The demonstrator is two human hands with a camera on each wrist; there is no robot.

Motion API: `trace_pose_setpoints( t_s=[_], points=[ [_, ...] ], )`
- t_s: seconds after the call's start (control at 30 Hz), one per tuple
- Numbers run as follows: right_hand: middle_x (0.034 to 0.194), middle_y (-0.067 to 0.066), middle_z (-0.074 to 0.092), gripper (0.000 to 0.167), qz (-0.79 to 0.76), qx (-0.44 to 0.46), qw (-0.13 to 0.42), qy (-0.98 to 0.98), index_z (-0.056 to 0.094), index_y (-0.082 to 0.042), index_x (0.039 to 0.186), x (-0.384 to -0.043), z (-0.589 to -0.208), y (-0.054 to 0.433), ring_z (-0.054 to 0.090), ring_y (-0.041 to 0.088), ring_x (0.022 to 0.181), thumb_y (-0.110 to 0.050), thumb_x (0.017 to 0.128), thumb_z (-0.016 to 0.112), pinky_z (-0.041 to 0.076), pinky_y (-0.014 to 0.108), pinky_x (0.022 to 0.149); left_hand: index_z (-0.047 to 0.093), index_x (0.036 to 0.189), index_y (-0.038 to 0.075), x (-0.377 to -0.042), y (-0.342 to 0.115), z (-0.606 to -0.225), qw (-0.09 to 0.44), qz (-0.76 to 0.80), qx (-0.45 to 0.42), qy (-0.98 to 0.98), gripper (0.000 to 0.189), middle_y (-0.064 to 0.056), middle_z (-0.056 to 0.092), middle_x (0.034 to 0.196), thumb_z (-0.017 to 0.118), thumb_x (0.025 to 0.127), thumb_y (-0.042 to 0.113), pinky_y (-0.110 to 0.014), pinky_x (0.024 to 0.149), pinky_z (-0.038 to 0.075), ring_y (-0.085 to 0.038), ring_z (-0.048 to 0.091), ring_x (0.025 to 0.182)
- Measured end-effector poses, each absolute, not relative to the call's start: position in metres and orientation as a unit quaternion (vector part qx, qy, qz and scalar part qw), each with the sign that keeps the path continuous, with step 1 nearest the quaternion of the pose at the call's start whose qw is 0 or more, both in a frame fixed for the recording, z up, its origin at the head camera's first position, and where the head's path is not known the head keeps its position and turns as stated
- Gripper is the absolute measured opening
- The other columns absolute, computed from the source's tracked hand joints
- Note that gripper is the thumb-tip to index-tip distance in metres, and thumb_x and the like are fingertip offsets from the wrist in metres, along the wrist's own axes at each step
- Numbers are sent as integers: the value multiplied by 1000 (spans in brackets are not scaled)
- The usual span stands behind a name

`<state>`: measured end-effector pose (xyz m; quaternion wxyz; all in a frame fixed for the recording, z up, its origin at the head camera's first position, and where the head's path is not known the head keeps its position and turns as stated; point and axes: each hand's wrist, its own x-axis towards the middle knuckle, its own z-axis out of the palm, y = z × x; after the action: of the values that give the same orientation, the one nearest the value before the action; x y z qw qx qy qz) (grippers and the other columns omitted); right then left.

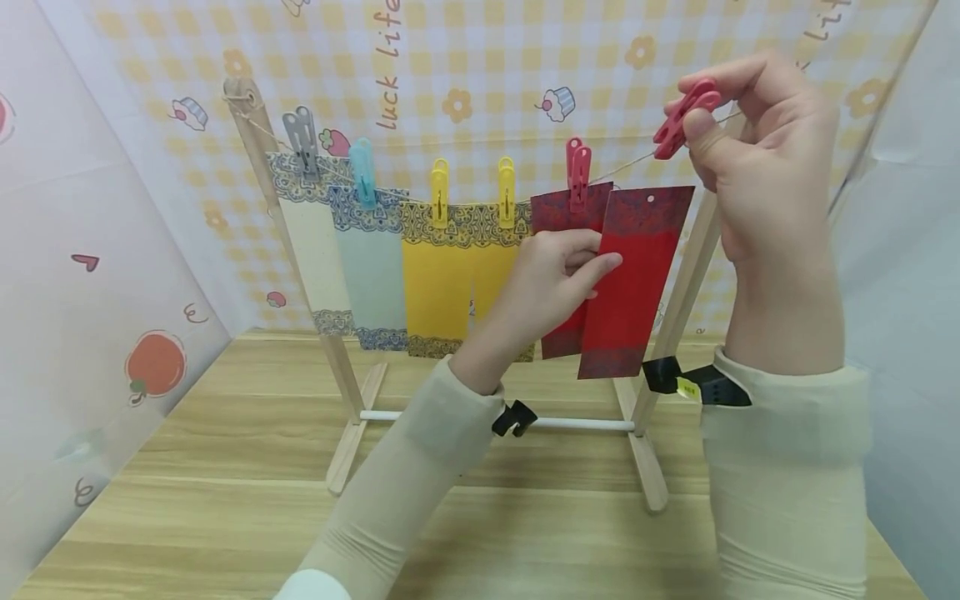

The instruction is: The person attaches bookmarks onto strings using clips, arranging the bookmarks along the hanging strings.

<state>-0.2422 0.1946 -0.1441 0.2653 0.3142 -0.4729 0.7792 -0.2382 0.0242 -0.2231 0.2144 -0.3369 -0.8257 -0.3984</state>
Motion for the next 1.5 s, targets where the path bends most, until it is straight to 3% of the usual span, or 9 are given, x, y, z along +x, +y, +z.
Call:
trace_pose_setpoints(
  t_s=[0.23, 0.37, 0.6, 0.77, 0.9, 1.07, 1.17, 1.37, 1.5],
  points=[
    [89, 20, 70, 29, 772, 292, 247, -507, 63, 20, 104, -244, -143, 199, 50, 22, 61, 6, 81, 74, 17, 21, 44, 50, 72, 9, -240, 27, -224, 217, -420, -332, -816, 31, 0, 43, 55, 62, 99, 19, -13, 49, 30, -8, 36, 45],
    [88, 20, 70, 28, 768, 290, 239, -519, 64, 19, 103, -245, -140, 201, 51, 22, 59, 6, 80, 74, 15, 22, 45, 53, 73, 9, -242, 29, -225, 219, -416, -327, -820, 29, 0, 43, 55, 62, 99, 20, -13, 49, 30, -7, 34, 45],
    [90, 17, 69, 30, 750, 282, 236, -549, 66, 15, 104, -247, -132, 199, 61, 24, 72, 1, 80, 77, 30, 17, 46, 58, 77, 8, -244, 31, -228, 220, -413, -326, -822, 25, 1, 42, 56, 63, 98, 20, -13, 49, 29, -6, 32, 46],
    [87, 16, 69, 27, 755, 270, 208, -561, 66, 14, 103, -250, -129, 204, 62, 24, 69, 2, 81, 76, 29, 18, 44, 65, 86, 7, -244, 32, -228, 215, -418, -324, -821, 17, 1, 44, 57, 63, 98, 20, -13, 49, 30, -6, 34, 46],
    [85, 15, 70, 22, 753, 255, 186, -577, 68, 12, 101, -252, -131, 209, 50, 21, 55, 3, 82, 75, 17, 23, 43, 69, 97, 6, -243, 32, -229, 210, -424, -321, -820, 15, 1, 46, 58, 63, 98, 20, -13, 50, 32, -6, 35, 47],
    [91, 12, 71, 19, 741, 250, 185, -595, 69, 10, 100, -251, -135, 213, 26, 18, 46, 3, 83, 74, 9, 27, 47, 66, 90, 7, -244, 33, -230, 216, -424, -326, -817, 15, 1, 44, 57, 63, 98, 20, -13, 49, 31, -6, 33, 46],
    [91, 12, 70, 17, 729, 257, 191, -605, 69, 11, 99, -249, -138, 214, 31, 18, 47, 4, 85, 72, 13, 26, 47, 65, 88, 7, -245, 33, -230, 222, -426, -329, -813, 16, 1, 43, 57, 63, 98, 19, -13, 50, 31, -6, 33, 46],
    [90, 11, 71, 19, 717, 253, 204, -616, 70, 10, 100, -247, -141, 217, 56, 19, 64, 1, 84, 73, 39, 18, 51, 68, 98, 6, -246, 35, -228, 224, -434, -334, -806, 14, 1, 48, 59, 62, 98, 19, -13, 51, 34, -6, 37, 47],
    [86, 13, 71, 17, 718, 271, 202, -609, 70, 13, 100, -248, -143, 216, 58, 19, 63, 5, 84, 72, 42, 18, 51, 70, 105, 4, -245, 36, -227, 229, -439, -331, -803, 17, 1, 55, 64, 62, 98, 18, -13, 52, 35, -5, 40, 49]
  ],
)
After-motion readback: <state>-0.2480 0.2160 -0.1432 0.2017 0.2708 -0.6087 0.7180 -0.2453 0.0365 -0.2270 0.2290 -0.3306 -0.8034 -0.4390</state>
